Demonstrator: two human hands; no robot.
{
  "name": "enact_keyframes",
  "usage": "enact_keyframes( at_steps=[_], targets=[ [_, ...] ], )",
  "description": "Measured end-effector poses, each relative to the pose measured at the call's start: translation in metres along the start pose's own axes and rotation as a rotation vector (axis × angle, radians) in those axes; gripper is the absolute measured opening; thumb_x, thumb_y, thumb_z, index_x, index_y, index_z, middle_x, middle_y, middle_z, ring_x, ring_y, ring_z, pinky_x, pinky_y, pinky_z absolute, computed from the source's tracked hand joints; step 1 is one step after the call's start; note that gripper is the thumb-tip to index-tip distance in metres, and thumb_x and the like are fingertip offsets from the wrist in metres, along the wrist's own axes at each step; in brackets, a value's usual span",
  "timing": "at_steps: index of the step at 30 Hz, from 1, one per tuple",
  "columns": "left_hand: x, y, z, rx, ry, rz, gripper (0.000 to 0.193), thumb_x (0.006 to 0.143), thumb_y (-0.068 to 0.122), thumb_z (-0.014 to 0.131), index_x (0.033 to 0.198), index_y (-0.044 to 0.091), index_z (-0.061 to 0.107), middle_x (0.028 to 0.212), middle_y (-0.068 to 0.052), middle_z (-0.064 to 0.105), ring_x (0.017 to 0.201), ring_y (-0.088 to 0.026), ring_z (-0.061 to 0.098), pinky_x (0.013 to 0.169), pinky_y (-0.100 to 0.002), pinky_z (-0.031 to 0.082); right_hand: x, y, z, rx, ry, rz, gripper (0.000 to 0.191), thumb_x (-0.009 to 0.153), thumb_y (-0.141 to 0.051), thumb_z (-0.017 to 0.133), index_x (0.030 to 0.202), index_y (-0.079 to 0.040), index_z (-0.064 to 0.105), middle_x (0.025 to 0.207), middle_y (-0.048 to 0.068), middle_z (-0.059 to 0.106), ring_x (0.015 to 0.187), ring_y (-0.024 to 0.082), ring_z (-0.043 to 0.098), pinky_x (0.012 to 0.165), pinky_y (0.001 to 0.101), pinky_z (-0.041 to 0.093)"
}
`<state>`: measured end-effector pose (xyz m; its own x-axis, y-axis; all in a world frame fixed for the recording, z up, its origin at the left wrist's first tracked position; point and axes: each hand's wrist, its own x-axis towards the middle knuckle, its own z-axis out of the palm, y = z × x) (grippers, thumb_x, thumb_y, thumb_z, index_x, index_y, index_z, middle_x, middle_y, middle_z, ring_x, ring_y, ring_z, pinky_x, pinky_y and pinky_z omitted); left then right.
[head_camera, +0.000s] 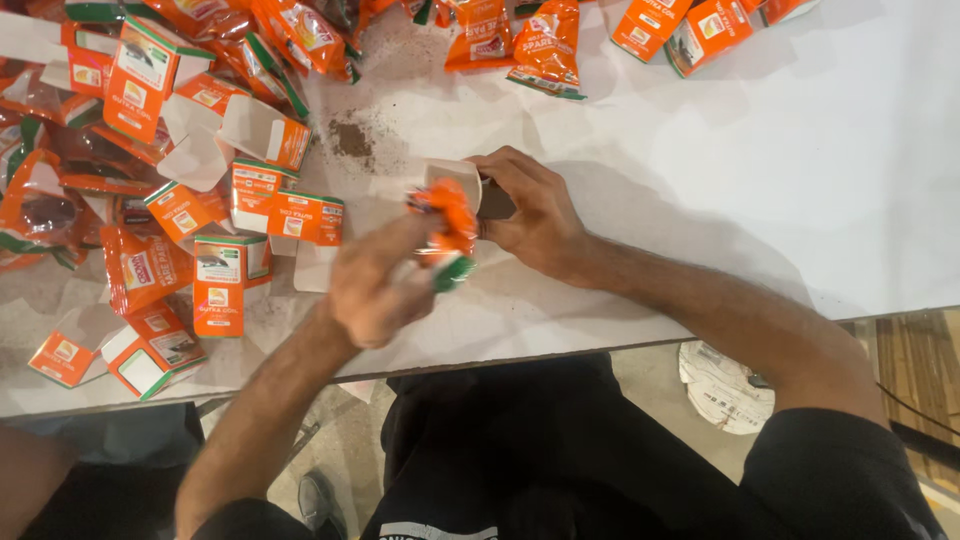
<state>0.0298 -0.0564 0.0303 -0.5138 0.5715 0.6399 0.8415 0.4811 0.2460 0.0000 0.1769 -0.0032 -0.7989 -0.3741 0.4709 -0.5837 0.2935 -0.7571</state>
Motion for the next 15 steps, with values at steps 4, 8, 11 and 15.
enact_keyframes(
  at_steps=[4, 8, 11, 15],
  targets=[
    [-0.012, -0.01, 0.023, 0.169, 0.05, 0.085, 0.032, 0.092, 0.003, 0.081, 0.12, 0.0, 0.068, 0.134, -0.017, 0.06, 0.121, -0.035, 0.061, 0.112, -0.056, 0.049, -0.001, 0.001, -0.003, -0.076, -0.067, -0.067, 0.061, 0.076, -0.006, 0.092, 0.127, -0.001, 0.058, 0.119, 0.016, 0.065, 0.107, 0.035, 0.067, 0.089, 0.0416, 0.057],
    [0.008, -0.006, 0.018, 0.21, 0.009, -0.178, 0.033, 0.089, 0.015, 0.08, 0.12, 0.007, 0.07, 0.136, -0.021, 0.053, 0.136, -0.047, 0.045, 0.115, -0.067, 0.035, -0.001, -0.003, 0.0, -0.107, -0.029, -0.035, 0.066, 0.074, -0.01, 0.094, 0.128, 0.002, 0.057, 0.117, 0.017, 0.064, 0.106, 0.036, 0.066, 0.088, 0.0418, 0.056],
    [0.025, 0.003, 0.013, 0.233, -0.004, -0.237, 0.026, 0.084, 0.012, 0.077, 0.109, 0.009, 0.068, 0.14, -0.035, 0.045, 0.134, -0.053, 0.033, 0.107, -0.065, 0.032, -0.001, -0.005, 0.001, -0.103, -0.038, -0.043, 0.067, 0.074, -0.008, 0.093, 0.13, 0.001, 0.058, 0.121, 0.017, 0.064, 0.11, 0.036, 0.066, 0.091, 0.041, 0.057],
    [0.028, 0.0, 0.028, -0.18, 0.086, -0.589, 0.037, 0.092, 0.011, 0.074, 0.124, 0.002, 0.058, 0.138, -0.028, 0.049, 0.108, -0.047, 0.055, 0.087, -0.05, 0.049, -0.003, -0.004, 0.001, -0.095, -0.051, 0.005, 0.068, 0.075, -0.005, 0.091, 0.134, 0.0, 0.056, 0.123, 0.016, 0.064, 0.111, 0.035, 0.067, 0.093, 0.04, 0.057]
  ],
)
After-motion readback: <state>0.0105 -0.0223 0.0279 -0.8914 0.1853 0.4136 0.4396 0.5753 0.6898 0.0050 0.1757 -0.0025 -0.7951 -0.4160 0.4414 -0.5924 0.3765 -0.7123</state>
